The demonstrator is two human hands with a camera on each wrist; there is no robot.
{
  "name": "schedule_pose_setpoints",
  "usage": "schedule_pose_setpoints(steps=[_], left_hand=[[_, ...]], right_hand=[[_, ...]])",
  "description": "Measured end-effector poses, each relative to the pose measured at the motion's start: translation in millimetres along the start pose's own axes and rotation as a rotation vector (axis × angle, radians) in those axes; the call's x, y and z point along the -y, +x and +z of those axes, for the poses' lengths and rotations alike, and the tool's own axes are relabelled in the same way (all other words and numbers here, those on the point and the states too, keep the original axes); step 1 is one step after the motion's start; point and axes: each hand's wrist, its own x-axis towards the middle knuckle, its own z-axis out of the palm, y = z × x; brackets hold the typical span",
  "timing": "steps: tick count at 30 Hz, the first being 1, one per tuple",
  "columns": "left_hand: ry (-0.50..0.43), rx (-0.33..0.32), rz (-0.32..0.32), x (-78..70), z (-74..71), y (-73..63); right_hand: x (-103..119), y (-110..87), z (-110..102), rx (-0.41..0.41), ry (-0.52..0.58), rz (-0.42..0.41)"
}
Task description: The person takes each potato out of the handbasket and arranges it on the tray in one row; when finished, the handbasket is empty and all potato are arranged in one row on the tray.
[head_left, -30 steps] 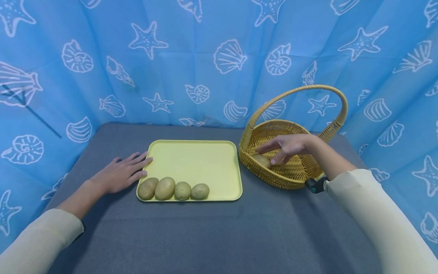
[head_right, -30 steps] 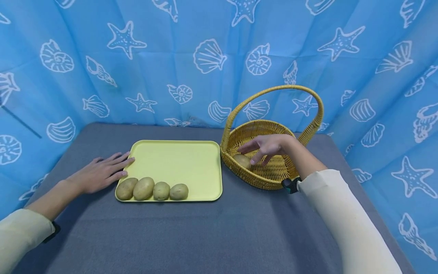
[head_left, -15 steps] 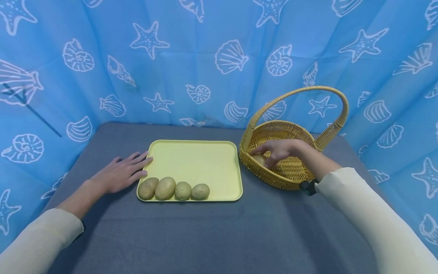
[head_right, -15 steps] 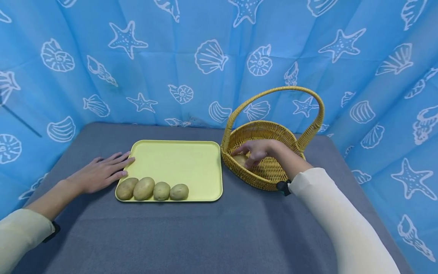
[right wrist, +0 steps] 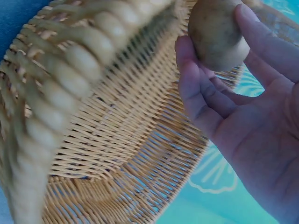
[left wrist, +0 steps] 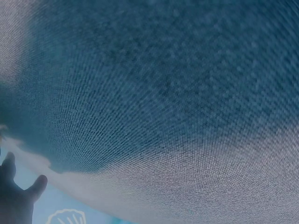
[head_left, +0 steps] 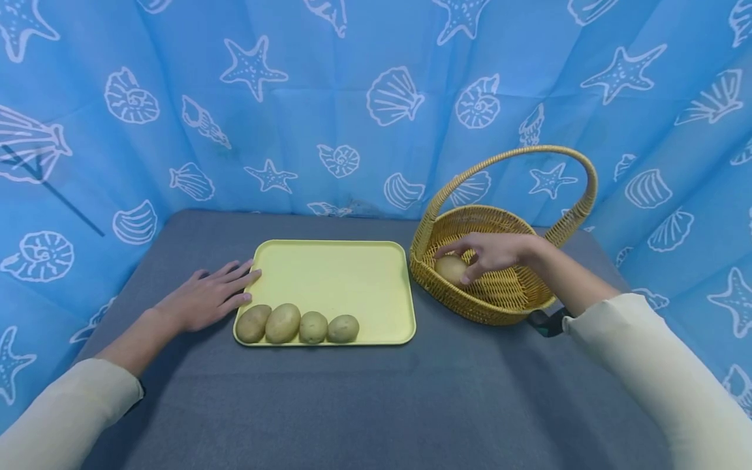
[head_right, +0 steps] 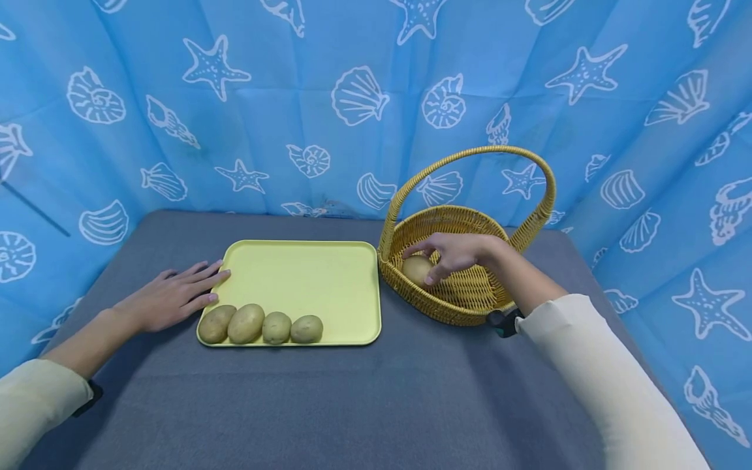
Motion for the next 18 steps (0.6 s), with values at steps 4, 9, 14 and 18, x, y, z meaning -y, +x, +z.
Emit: schedule_pose_setpoints(steps=[4,9,14,18], left_hand=[[0.003,-0.004,-0.001,0.3,0.5,-0.2],[0.004,0.000,-0.004,0.3,0.9,-0.2],[0.008,0.004,-0.006,-0.3,0.0,-0.1],[0.005,0.004,-0.005,-1.2,-0.6,-0.2]], right_hand=[[6.3,-14.0,-5.6,-0.033,0.026,-0.039],[11.4,-29.4,-6.6,-0.060,0.043,-0.082],[14.5,-42.3,-2.8,-0.065,0.109,-0.122],[18.6,-46.1,2.3,-0.056,0.162,-0.190]])
